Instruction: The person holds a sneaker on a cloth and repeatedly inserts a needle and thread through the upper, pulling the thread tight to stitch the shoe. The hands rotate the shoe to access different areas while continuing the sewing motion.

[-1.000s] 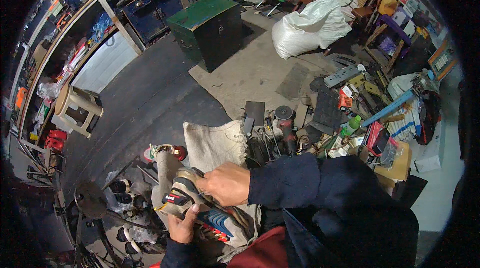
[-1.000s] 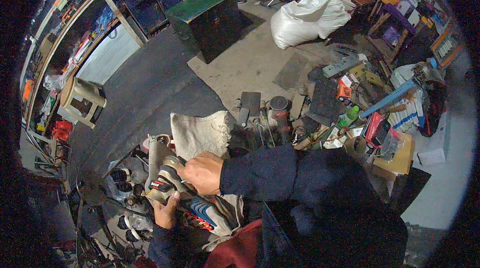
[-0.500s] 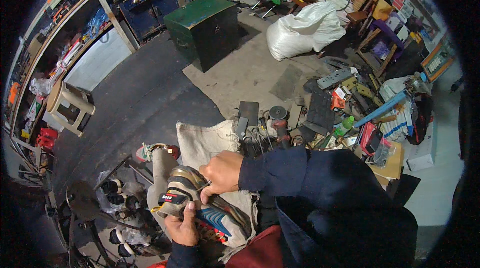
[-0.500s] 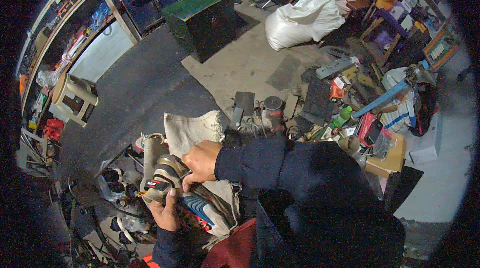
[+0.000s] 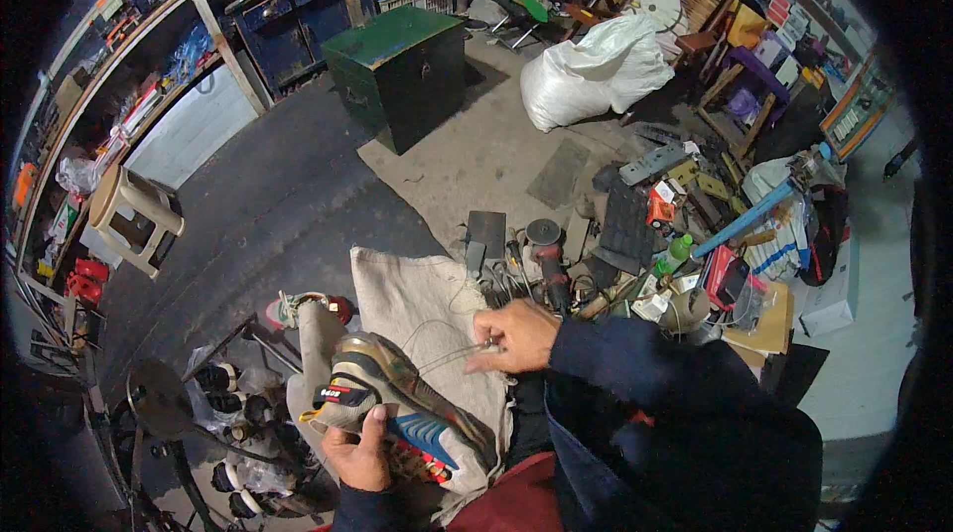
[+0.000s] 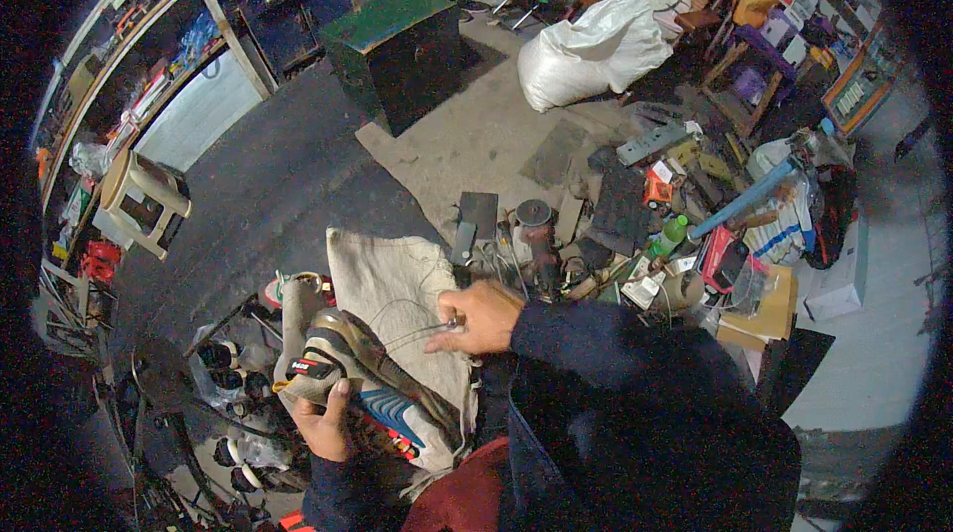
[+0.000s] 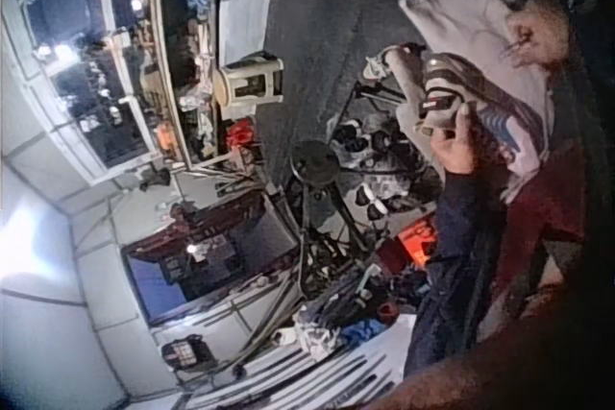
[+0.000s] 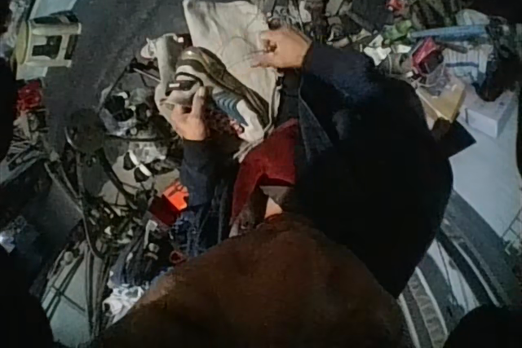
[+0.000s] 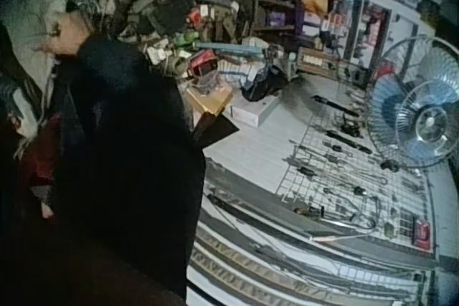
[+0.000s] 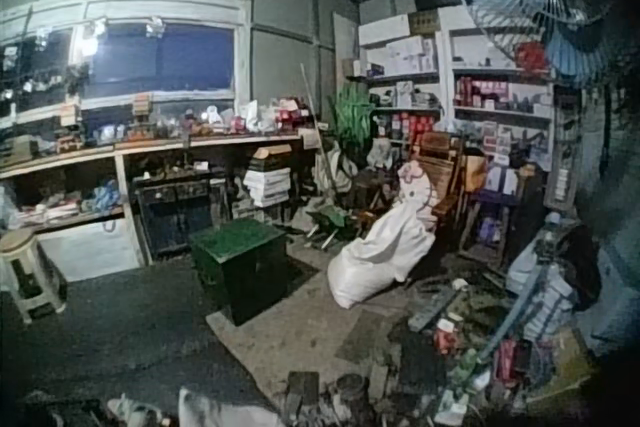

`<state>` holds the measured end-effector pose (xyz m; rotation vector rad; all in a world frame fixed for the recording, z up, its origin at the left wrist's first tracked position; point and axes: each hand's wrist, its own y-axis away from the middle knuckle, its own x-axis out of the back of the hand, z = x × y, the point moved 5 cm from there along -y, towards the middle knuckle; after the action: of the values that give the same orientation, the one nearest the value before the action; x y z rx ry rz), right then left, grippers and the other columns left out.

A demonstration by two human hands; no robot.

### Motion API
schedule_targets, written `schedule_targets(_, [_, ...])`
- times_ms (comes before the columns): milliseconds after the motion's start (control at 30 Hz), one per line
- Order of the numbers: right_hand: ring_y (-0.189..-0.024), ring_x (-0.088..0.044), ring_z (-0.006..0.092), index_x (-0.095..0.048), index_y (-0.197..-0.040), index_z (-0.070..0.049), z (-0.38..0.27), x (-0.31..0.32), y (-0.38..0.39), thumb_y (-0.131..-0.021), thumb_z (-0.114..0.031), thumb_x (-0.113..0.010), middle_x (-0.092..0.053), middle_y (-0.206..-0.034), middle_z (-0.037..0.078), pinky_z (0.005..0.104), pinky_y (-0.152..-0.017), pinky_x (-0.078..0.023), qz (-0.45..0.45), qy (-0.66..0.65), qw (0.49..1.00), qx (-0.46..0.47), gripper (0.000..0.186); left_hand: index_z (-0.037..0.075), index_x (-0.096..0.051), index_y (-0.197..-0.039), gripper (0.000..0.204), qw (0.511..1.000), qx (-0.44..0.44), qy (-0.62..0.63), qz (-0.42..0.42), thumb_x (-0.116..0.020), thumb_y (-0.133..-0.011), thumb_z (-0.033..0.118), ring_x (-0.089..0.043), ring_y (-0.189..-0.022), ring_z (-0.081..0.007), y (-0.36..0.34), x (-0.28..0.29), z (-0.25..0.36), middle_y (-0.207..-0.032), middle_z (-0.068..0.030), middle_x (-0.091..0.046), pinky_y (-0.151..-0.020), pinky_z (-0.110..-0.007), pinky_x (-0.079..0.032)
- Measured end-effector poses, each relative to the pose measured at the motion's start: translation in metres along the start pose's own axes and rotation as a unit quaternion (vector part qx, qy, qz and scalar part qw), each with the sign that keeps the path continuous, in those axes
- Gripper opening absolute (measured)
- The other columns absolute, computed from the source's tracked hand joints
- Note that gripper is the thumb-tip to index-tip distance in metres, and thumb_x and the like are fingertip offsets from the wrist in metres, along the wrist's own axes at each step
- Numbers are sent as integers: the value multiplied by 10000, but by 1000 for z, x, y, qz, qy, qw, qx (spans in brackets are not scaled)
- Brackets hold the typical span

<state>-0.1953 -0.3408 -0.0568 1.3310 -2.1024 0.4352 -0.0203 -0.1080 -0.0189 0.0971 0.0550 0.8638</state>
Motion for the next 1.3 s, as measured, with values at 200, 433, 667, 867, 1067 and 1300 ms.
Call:
schedule_targets(200, [-677,-435,78,-379,-1553,-91,-93,-30,-12,-983,-348,-690,-537,-804,-12,250,-590,-347,-142,-602,784,40,699,-10,-515,-1334,665,994,57,-70,-61,-873,-777,54,-638,-1078,-223,-9,-11,-9,-1232,-115,-643,-963,-338,-507])
schedule_targets(433, [-633,-430,80,-633,-1044,-52,-75,-10,-14,-994,-333,-675,-518,-738,-42,262,-565,-348,-121,-676,727,24,289,-43,-601,-1199,504,990,33,-127,-53,-862,-769,-11,-654,-980,-190,-13,-17,-4,-1101,-88,-676,-893,-316,-519])
schedule_targets(667, [-676,-623,327,-574,-796,-47,-74,-21,-12,-860,-416,-796,-608,-714,148,421,-626,-466,26,-175,982,60,435,-54,-608,-1210,430,988,71,-122,-67,-811,-840,31,-657,-1018,-201,-10,-6,8,-1161,-125,-681,-905,-332,-519])
schedule_targets(867, [-733,-643,356,-555,-826,-82,-88,-35,-28,-807,-509,-816,-615,-804,117,449,-629,-489,49,-59,988,130,501,-57,-641,-907,218,894,-82,-436,-59,-673,-964,151,-647,-819,-197,9,55,57,-887,-129,-685,-766,-325,-510])
schedule_targets(1067, [-666,-638,199,-587,-858,-88,-92,-45,-31,-742,-403,-902,-620,-829,56,343,-599,-515,75,-35,991,105,460,91,-654,-1155,289,930,-94,354,21,-528,-1055,331,-613,-706,-277,17,69,13,-705,-56,-526,-935,-601,-516])
schedule_targets(1300, [-710,-646,229,-551,-1013,-83,-99,-46,-34,-754,-358,-888,-646,-901,65,370,-658,-539,33,-54,998,31,506,162,-433,-782,374,922,-33,292,254,-561,-1054,386,-256,-494,-95,-15,145,13,-588,49,-263,-444,-304,-260])
